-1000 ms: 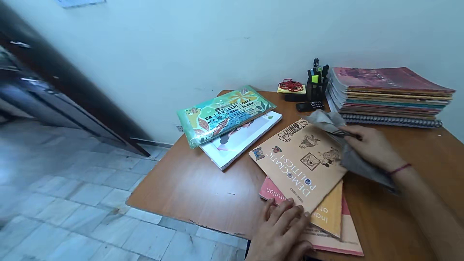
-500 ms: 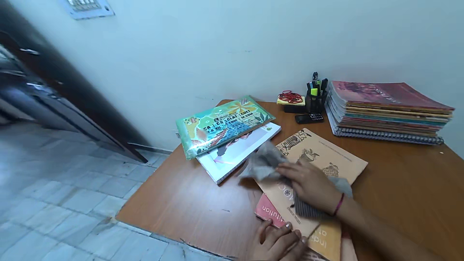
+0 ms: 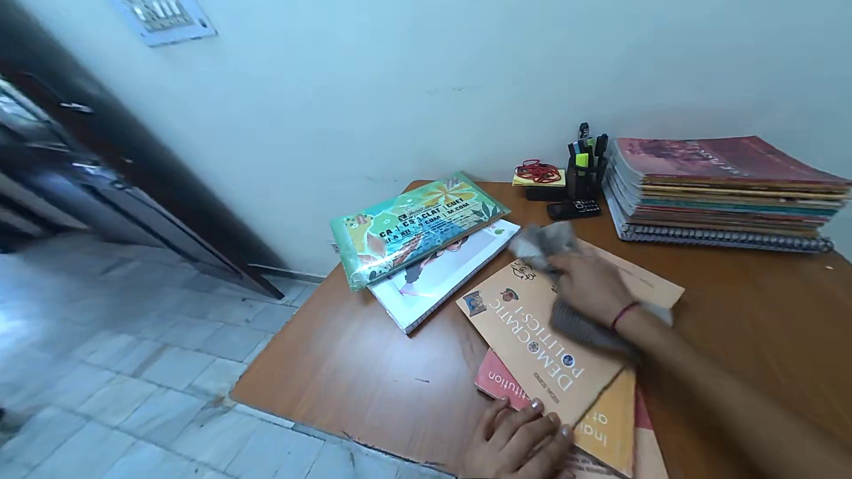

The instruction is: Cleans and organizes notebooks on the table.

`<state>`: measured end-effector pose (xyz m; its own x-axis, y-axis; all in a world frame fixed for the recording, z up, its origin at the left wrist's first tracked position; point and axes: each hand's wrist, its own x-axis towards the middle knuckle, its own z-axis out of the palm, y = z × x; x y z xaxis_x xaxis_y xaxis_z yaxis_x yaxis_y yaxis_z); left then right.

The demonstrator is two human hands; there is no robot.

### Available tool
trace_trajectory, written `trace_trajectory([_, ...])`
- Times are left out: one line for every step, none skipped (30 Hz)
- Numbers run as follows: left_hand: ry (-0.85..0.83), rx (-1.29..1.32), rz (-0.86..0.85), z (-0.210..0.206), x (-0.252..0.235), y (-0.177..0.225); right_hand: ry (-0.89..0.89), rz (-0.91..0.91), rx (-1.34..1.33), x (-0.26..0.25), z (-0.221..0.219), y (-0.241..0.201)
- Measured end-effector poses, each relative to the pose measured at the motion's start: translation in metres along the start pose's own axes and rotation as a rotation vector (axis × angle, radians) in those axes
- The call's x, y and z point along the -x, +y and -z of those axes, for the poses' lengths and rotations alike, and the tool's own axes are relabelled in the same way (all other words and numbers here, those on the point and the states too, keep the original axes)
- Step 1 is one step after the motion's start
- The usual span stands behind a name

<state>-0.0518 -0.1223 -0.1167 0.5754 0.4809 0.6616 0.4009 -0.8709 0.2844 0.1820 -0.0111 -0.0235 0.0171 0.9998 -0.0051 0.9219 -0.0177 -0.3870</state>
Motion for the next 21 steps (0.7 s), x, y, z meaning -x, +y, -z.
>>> trace_trajectory([-0.004,0.002,0.000,0.000,0.001,0.000,-0.059,0.099,-0.020,0.016,-0.006,-0.018])
trace_trajectory([-0.005,0.003,-0.001,0.001,0.001,0.000,-0.111,0.231,-0.034,0.033,-0.015,-0.033])
trace_trajectory([-0.002,0.001,-0.004,0.002,0.001,0.000,-0.138,0.390,-0.047,0.049,-0.024,-0.044])
trace_trajectory([0.004,-0.010,-0.005,0.003,0.001,0.001,-0.126,0.552,-0.071,0.062,-0.032,-0.050])
trace_trajectory([0.008,-0.028,-0.006,0.004,0.001,0.002,-0.091,0.686,-0.092,0.070,-0.039,-0.052])
trace_trajectory([0.010,-0.042,-0.006,0.004,0.001,0.003,-0.070,0.768,-0.113,0.072,-0.042,-0.050])
trace_trajectory([0.006,-0.044,-0.003,0.004,0.001,0.003,-0.074,0.796,-0.139,0.071,-0.042,-0.046])
trace_trajectory([-0.001,-0.034,0.000,0.004,0.002,0.003,-0.094,0.779,-0.162,0.067,-0.039,-0.041])
trace_trajectory([-0.001,-0.022,0.000,0.003,0.003,0.002,-0.108,0.737,-0.169,0.061,-0.036,-0.035])
trace_trajectory([0.001,-0.019,-0.004,0.002,0.003,0.000,-0.121,0.674,-0.161,0.053,-0.032,-0.028])
trace_trajectory([0.002,-0.020,-0.006,0.001,0.004,0.000,-0.113,0.603,-0.137,0.045,-0.029,-0.021])
trace_trajectory([0.004,-0.022,-0.007,0.000,0.004,-0.001,-0.077,0.534,-0.104,0.036,-0.026,-0.012])
trace_trajectory([0.009,-0.027,-0.007,0.000,0.004,0.000,-0.006,0.476,-0.072,0.026,-0.024,-0.001])
trace_trajectory([0.013,-0.032,-0.004,0.000,0.004,0.000,0.060,0.409,-0.037,0.016,-0.021,0.013])
trace_trajectory([0.015,-0.037,-0.002,0.000,0.004,0.001,0.090,0.322,-0.009,0.006,-0.016,0.027])
trace_trajectory([0.018,-0.038,-0.001,0.000,0.003,0.001,0.110,0.223,0.024,-0.003,-0.009,0.042])
trace_trajectory([0.023,-0.039,0.000,0.000,0.003,0.001,0.127,0.118,0.046,-0.011,-0.004,0.057])
trace_trajectory([0.031,-0.042,0.000,-0.001,0.003,0.001,0.139,0.009,0.063,-0.017,0.001,0.069])
trace_trajectory([0.036,-0.047,-0.002,-0.001,0.003,0.001,0.146,-0.097,0.081,-0.020,0.004,0.077])
trace_trajectory([0.045,-0.054,-0.004,-0.002,0.003,0.001,0.154,-0.180,0.098,-0.021,0.006,0.079])
trace_trajectory([0.053,-0.060,-0.008,-0.003,0.003,0.000,0.166,-0.228,0.119,-0.021,0.007,0.076])
